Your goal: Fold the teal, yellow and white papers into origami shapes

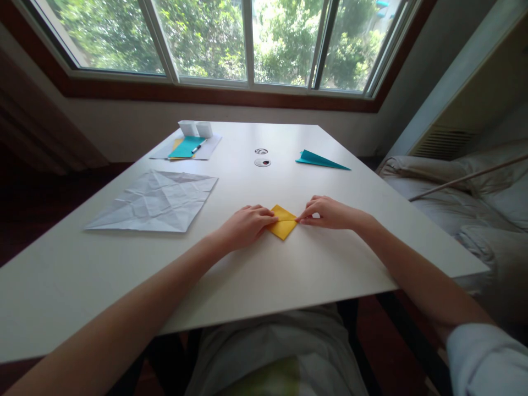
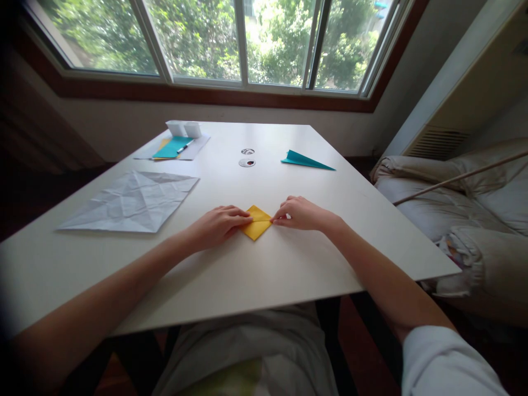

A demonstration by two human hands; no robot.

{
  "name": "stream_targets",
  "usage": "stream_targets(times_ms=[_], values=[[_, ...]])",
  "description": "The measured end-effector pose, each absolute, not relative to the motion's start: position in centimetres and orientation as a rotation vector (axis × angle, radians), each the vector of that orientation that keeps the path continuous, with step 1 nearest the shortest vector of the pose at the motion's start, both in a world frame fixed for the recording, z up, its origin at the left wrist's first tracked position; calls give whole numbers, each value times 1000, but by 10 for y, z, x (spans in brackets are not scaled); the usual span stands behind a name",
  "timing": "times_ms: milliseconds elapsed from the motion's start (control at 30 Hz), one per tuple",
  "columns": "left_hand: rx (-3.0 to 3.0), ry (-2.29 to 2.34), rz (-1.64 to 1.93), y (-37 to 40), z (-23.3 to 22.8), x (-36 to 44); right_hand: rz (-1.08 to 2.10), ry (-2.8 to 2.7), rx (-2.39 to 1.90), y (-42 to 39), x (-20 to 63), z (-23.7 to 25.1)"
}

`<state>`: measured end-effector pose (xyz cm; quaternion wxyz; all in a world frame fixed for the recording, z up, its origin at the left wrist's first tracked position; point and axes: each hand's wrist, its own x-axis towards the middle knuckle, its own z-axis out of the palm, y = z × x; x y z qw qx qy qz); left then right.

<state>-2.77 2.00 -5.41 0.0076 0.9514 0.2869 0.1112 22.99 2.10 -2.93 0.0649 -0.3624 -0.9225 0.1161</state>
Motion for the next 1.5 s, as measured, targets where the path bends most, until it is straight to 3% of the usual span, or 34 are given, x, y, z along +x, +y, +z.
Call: stream_targets(times_ms=[467, 633, 1500], values=[[2987, 875, 376, 20, -55, -28, -48, -2563, -1093, 11, 217, -35], [3008, 875, 396, 20, -56, -28, 1, -2651, -949, 5, 203, -47], [3166, 1035, 184, 8, -34, -27, 42, -2729, -1010, 4, 199, -52]])
